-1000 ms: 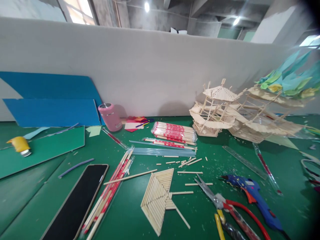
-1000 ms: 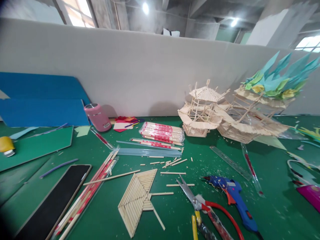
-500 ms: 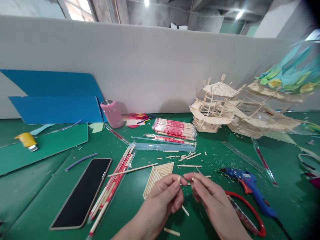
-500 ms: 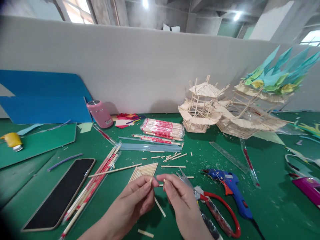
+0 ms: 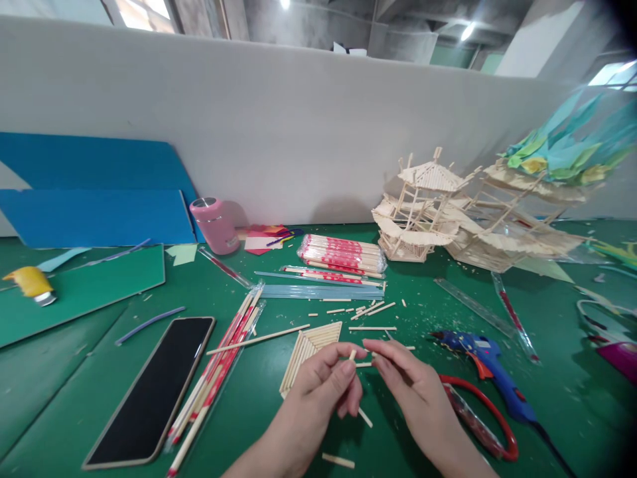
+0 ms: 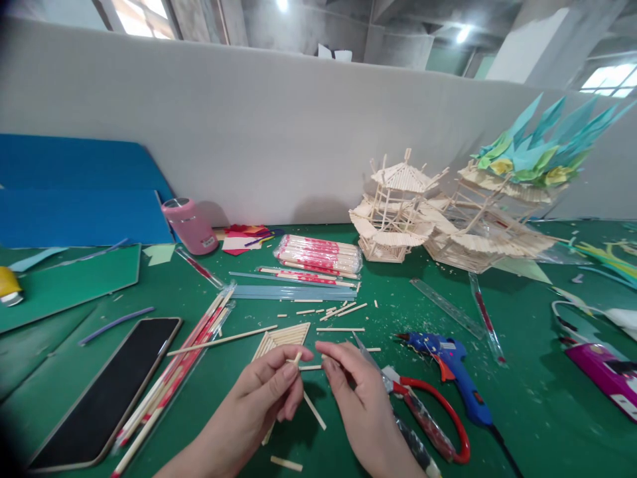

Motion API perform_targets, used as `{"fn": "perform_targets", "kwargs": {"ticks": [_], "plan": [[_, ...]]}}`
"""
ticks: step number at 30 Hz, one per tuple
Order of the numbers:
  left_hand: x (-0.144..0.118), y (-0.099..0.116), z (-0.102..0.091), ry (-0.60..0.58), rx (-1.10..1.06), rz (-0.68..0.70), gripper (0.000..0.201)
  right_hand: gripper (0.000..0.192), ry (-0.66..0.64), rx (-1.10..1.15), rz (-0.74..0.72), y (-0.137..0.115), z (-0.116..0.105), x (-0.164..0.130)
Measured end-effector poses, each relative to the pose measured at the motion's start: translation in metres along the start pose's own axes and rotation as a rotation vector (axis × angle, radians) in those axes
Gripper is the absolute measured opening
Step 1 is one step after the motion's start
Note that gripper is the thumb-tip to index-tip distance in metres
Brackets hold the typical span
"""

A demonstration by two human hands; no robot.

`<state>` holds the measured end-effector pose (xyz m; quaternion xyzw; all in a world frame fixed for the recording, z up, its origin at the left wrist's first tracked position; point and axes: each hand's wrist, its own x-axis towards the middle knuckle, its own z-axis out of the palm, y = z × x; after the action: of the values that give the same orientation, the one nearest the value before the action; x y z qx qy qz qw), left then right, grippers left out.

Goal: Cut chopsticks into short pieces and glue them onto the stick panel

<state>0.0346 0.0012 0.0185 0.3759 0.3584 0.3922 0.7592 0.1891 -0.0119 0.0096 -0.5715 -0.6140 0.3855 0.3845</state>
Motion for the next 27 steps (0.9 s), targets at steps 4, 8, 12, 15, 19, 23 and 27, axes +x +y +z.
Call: {"fn": "perform_targets", "kwargs": {"ticks": [4,8,12,15,19,23,27], "plan": [[0.006,-0.001,-0.005,0.054,-0.021,-0.003,0.019,0.022,-0.076,-0.343,-0.158,0.026,0.003,-0.005],[0.012,-0.002,-0.009,0.111,-0.057,0.023,0.015,0.022,-0.08,-0.436,-0.208,0.046,0.008,-0.008],[0.012,-0.002,-0.011,0.12,-0.057,0.025,0.014,0.023,-0.038,-0.49,-0.186,0.047,-0.005,-0.017],[0.012,-0.002,-0.011,0.137,-0.051,0.025,0.015,0.022,0.077,-0.613,-0.097,0.054,-0.03,-0.035],[0.012,-0.003,-0.011,0.161,-0.036,0.026,0.016,0.032,0.133,-0.808,-0.039,0.077,-0.062,-0.063],[0.012,-0.002,-0.013,0.185,0.0,0.038,0.017,0.039,0.049,-0.886,0.026,0.089,-0.077,-0.072],[0.012,0.001,-0.013,0.204,0.037,0.058,0.019,0.047,-0.1,-0.903,0.147,0.086,-0.08,-0.065]]}}
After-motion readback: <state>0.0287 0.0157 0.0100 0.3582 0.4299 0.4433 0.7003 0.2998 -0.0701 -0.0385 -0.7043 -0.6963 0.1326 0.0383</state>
